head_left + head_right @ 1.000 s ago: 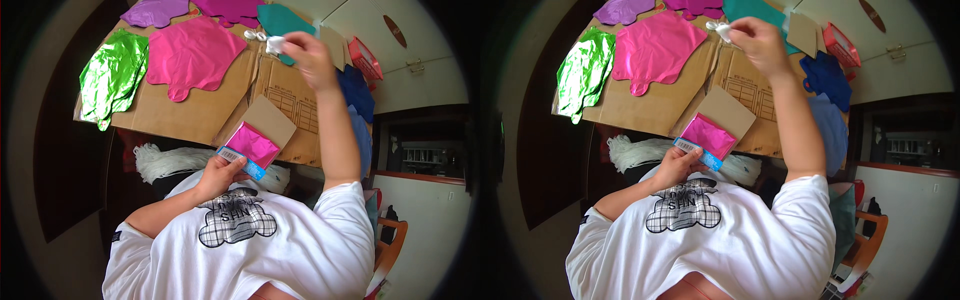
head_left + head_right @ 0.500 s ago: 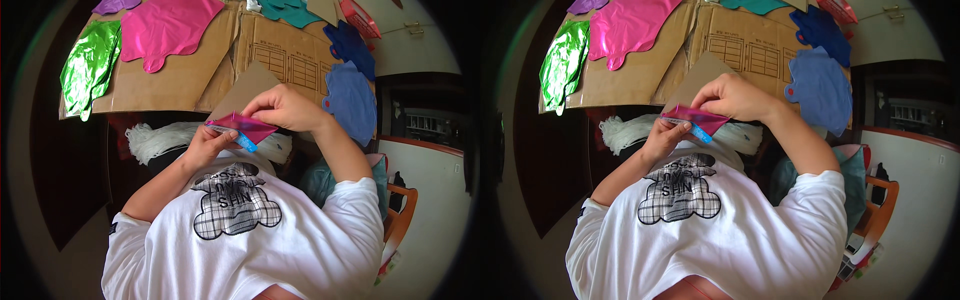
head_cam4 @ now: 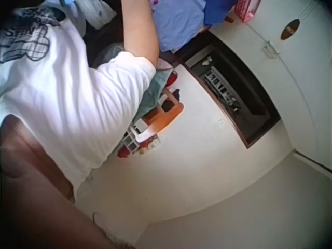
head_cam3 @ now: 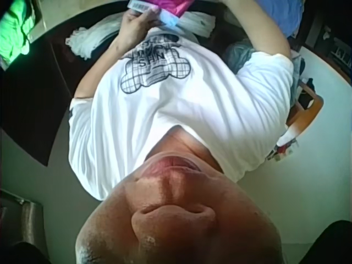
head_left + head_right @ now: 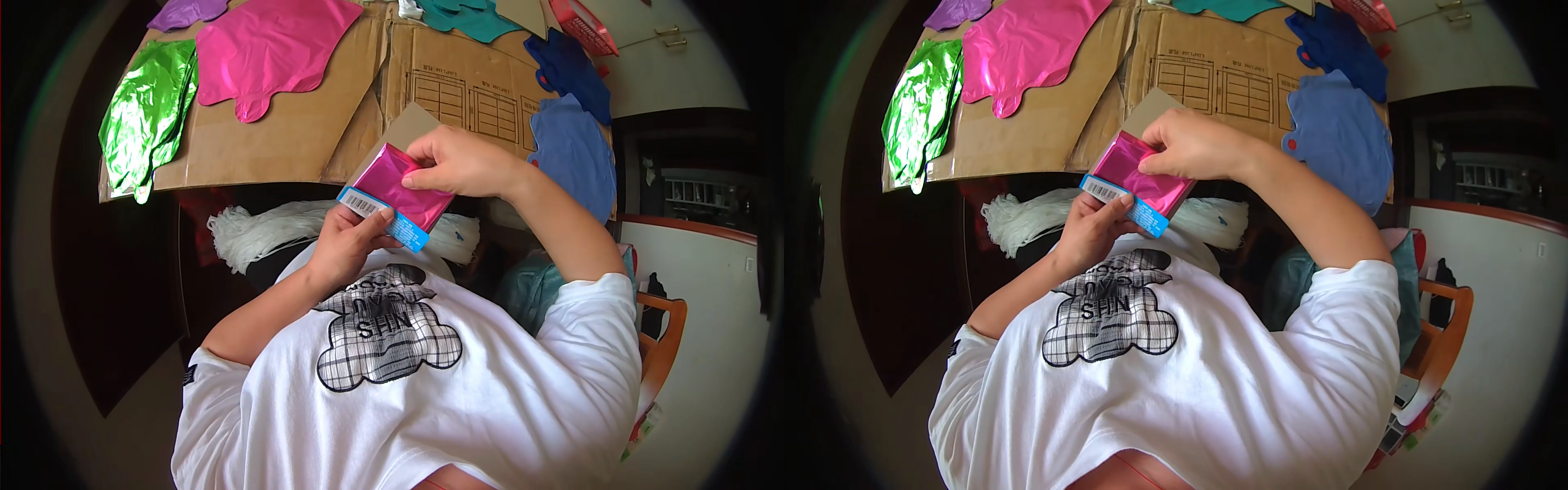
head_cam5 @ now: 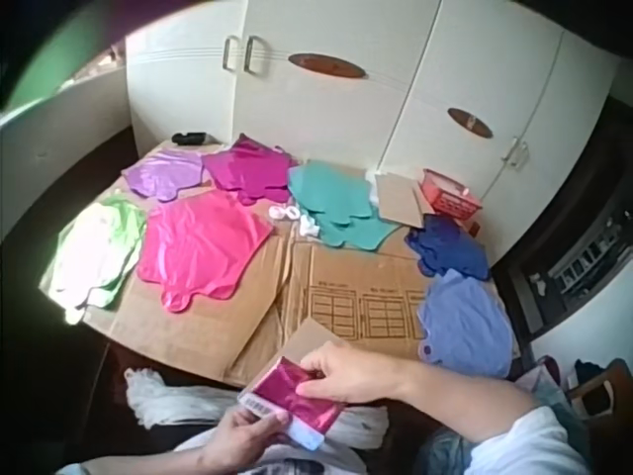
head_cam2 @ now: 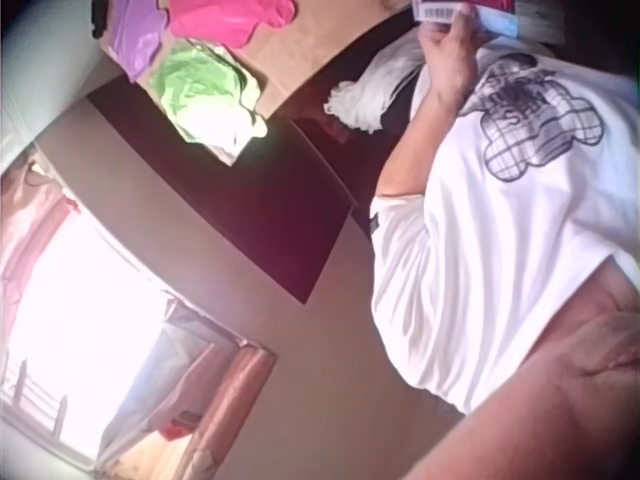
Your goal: Folding colorful foil balloons and placing them into individual plastic packaging sleeves.
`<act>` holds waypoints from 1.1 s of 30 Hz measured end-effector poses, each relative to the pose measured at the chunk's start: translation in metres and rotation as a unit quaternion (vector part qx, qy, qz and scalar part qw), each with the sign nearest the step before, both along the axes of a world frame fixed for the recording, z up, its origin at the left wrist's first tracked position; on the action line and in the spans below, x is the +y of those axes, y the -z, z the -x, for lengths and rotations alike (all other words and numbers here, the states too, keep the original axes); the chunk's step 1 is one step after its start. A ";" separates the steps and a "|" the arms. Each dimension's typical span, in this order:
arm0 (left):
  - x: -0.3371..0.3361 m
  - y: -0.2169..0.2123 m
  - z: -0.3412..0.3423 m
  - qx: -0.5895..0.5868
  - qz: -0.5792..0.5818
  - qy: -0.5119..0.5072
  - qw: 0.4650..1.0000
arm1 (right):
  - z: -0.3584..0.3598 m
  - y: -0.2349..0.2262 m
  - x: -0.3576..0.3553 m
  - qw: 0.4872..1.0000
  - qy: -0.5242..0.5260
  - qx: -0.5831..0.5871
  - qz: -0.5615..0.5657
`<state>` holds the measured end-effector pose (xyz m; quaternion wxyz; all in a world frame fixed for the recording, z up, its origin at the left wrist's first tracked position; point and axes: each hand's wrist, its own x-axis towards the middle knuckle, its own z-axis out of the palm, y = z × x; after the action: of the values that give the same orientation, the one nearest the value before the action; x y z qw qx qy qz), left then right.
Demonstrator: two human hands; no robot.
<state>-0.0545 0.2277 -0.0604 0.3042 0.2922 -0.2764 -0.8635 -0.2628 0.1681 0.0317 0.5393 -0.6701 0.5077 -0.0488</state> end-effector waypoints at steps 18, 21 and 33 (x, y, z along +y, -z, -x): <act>0.000 0.003 0.002 -0.029 0.001 -0.039 0.999 | -0.012 0.042 0.030 0.859 -0.213 0.153 0.440; -0.005 -0.011 -0.002 0.015 -0.070 -0.010 0.997 | -0.009 0.041 0.030 0.862 -0.215 0.157 0.431; -0.011 -0.040 -0.003 -0.096 -0.038 -0.012 0.995 | 0.090 -0.019 -0.106 0.877 0.242 -0.083 0.406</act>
<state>-0.0520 0.2171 -0.0207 0.2750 0.3884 -0.2674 -0.8378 -0.3526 0.0619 0.0507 0.2311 -0.6802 0.5429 -0.4350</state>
